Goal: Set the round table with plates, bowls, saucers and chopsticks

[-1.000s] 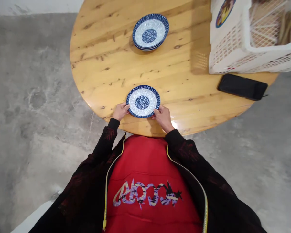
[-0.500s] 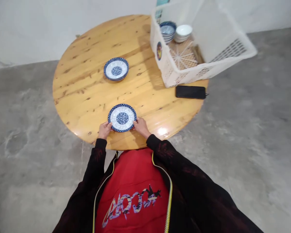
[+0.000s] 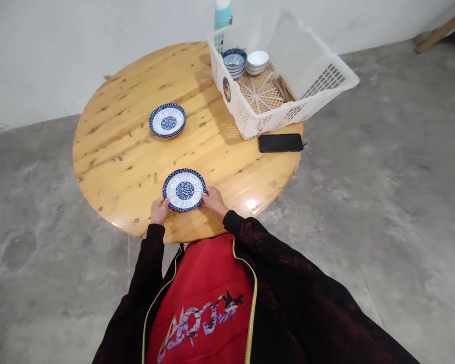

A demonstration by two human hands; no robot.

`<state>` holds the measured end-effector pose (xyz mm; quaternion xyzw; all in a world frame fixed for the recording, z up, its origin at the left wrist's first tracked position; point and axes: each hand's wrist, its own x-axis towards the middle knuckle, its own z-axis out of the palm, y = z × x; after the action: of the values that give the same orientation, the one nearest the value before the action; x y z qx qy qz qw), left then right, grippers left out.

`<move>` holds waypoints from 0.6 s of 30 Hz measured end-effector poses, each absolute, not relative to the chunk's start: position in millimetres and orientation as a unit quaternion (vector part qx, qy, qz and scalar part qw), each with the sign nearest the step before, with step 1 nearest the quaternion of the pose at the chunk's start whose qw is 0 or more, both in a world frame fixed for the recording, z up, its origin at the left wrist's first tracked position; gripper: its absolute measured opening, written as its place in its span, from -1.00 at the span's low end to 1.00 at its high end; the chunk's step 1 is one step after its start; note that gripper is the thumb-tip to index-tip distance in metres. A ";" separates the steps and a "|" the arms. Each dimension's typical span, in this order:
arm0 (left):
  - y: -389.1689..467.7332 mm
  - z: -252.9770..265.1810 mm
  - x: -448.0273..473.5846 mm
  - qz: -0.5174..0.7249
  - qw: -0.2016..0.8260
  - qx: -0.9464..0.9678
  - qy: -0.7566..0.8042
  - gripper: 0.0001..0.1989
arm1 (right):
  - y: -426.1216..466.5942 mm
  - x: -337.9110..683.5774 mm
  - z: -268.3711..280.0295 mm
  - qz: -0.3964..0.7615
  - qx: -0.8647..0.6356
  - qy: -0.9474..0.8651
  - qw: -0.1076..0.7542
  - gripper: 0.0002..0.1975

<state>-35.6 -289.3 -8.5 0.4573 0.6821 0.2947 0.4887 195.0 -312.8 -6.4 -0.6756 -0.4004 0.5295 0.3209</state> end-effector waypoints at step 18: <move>-305.3 -21.0 -27.0 0.283 0.498 0.451 0.685 -0.79 | -315.8 208.5 -10.9 0.504 -0.689 -0.414 0.318 -0.88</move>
<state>-27.0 -305.3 -21.0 0.4507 0.6851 0.2827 0.4977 208.5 -315.8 -10.9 -0.6888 -0.4135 0.5037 0.3177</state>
